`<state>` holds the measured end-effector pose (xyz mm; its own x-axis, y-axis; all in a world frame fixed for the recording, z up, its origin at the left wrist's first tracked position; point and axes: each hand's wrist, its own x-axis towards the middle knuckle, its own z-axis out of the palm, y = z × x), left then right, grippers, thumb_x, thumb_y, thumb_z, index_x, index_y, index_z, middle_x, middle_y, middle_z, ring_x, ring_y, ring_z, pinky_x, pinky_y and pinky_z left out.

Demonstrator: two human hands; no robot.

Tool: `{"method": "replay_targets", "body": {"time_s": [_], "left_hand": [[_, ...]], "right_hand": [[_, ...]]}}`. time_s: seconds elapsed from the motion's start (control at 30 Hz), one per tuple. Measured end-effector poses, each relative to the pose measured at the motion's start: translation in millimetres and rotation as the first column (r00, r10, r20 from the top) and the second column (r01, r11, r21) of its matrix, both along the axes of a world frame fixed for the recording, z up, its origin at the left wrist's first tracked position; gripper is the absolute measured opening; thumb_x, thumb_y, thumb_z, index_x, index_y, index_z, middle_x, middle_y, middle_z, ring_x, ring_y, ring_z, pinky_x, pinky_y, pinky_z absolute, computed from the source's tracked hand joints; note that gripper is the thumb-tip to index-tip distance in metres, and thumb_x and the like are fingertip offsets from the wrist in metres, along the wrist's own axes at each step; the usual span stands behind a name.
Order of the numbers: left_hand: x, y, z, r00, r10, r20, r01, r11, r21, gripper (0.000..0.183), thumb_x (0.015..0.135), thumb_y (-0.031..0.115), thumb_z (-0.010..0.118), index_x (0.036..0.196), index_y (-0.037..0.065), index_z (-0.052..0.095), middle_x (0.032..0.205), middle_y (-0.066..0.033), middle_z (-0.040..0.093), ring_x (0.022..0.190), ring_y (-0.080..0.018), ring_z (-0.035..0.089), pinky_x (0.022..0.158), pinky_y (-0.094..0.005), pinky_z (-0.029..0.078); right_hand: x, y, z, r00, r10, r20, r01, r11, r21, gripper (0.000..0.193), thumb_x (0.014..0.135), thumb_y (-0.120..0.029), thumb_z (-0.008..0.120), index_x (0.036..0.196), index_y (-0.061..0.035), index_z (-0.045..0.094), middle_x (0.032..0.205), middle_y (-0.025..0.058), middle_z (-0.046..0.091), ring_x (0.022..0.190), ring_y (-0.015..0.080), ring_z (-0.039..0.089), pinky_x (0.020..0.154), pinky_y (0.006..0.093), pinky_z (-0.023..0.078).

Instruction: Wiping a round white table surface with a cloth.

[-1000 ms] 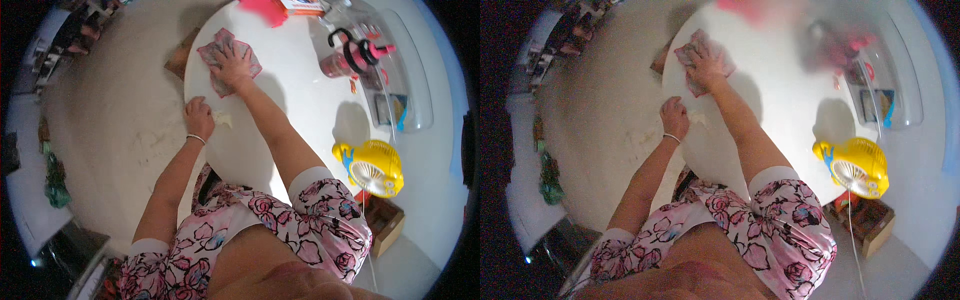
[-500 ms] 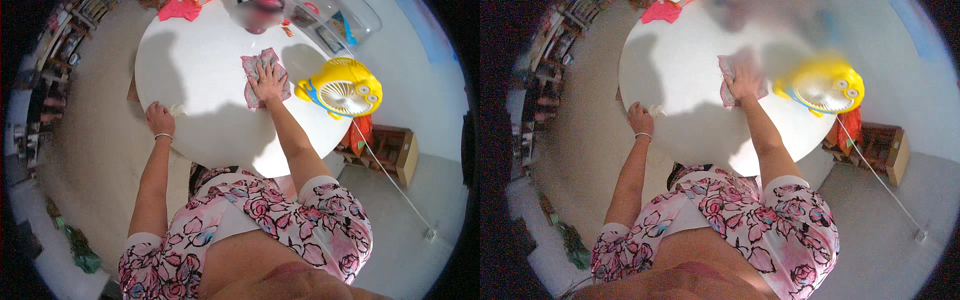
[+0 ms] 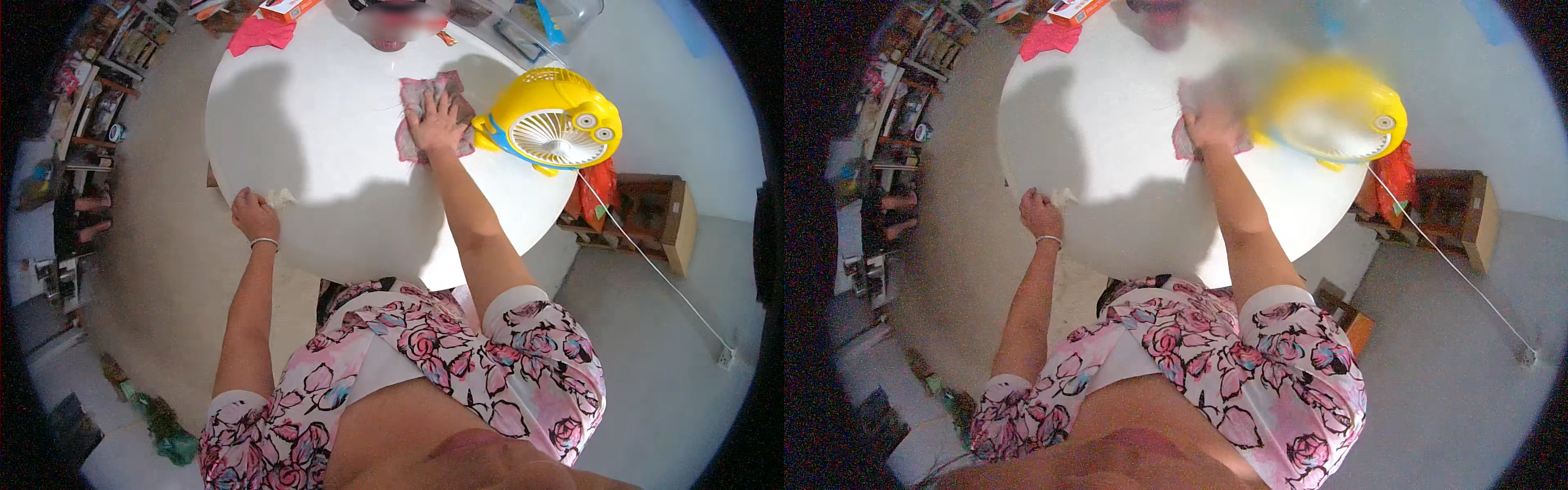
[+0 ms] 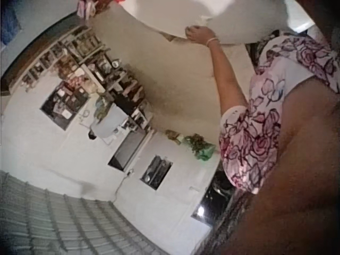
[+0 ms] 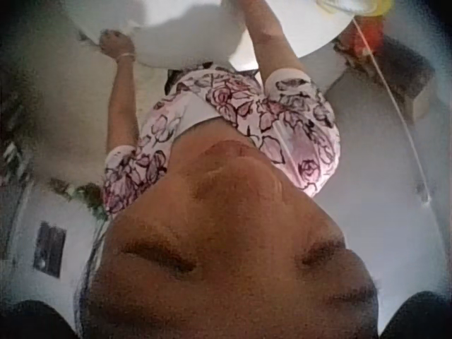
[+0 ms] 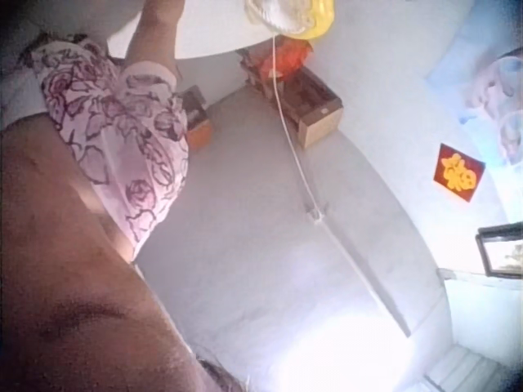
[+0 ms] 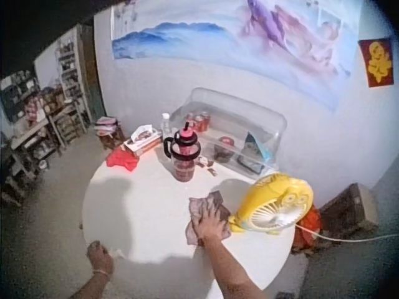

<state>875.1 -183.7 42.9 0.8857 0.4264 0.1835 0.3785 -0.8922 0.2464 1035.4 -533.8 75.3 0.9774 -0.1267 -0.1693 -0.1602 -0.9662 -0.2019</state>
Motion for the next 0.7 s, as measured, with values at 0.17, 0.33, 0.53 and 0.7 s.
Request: {"method": "replay_targets", "body": {"time_s": [0.17,0.33,0.53,0.7], "left_hand": [[15.7,0.4,-1.8,1.000,0.017,0.022,-0.017,1.000,-0.010,0.007,0.082,0.009,0.052,0.081,0.007,0.059,0.124,-0.0114,0.050,0.120,-0.0314,0.041,0.099,-0.0484,0.030],[35.1,-6.9,1.8,1.000,0.018,-0.017,-0.019,0.999,-0.050,0.006,0.081,0.008,0.053,0.079,0.004,0.057,0.124,-0.0140,0.048,0.121,-0.0322,0.040,0.100,-0.0478,0.029],[50.2,-2.3,2.1,1.000,-0.021,-0.004,0.021,0.999,-0.039,0.002,0.077,0.004,0.054,0.078,0.004,0.054,0.124,-0.0159,0.048,0.121,-0.0335,0.040,0.100,-0.0480,0.028],[56.4,7.2,-2.7,0.999,-0.037,0.026,0.039,0.998,-0.055,0.003,0.074,0.003,0.053,0.077,0.005,0.054,0.123,-0.0155,0.048,0.120,-0.0338,0.040,0.099,-0.0480,0.029]], "right_hand": [[55.8,-3.3,3.3,0.984,-0.126,0.124,0.130,0.991,-0.026,0.073,0.088,-0.061,0.035,0.147,-0.0191,0.024,0.153,0.0131,0.016,0.141,0.0358,0.008,0.107,0.0661,0.005],[130.3,-21.0,-13.0,0.972,-0.217,0.086,0.228,0.962,-0.152,0.078,0.084,-0.067,0.033,0.147,-0.0208,0.023,0.154,0.0131,0.014,0.141,0.0364,0.008,0.105,0.0675,0.004],[200.7,-30.7,-19.2,0.965,-0.231,0.127,0.251,0.951,-0.183,0.074,0.082,-0.073,0.030,0.145,-0.0343,0.026,0.154,0.0141,0.012,0.140,0.0395,0.007,0.104,0.0696,0.006],[238.0,-34.6,-17.7,0.956,-0.257,0.142,0.286,0.926,-0.247,0.076,0.080,-0.076,0.030,0.144,-0.0352,0.027,0.153,0.0150,0.012,0.140,0.0420,0.005,0.102,0.0715,0.005]]}}
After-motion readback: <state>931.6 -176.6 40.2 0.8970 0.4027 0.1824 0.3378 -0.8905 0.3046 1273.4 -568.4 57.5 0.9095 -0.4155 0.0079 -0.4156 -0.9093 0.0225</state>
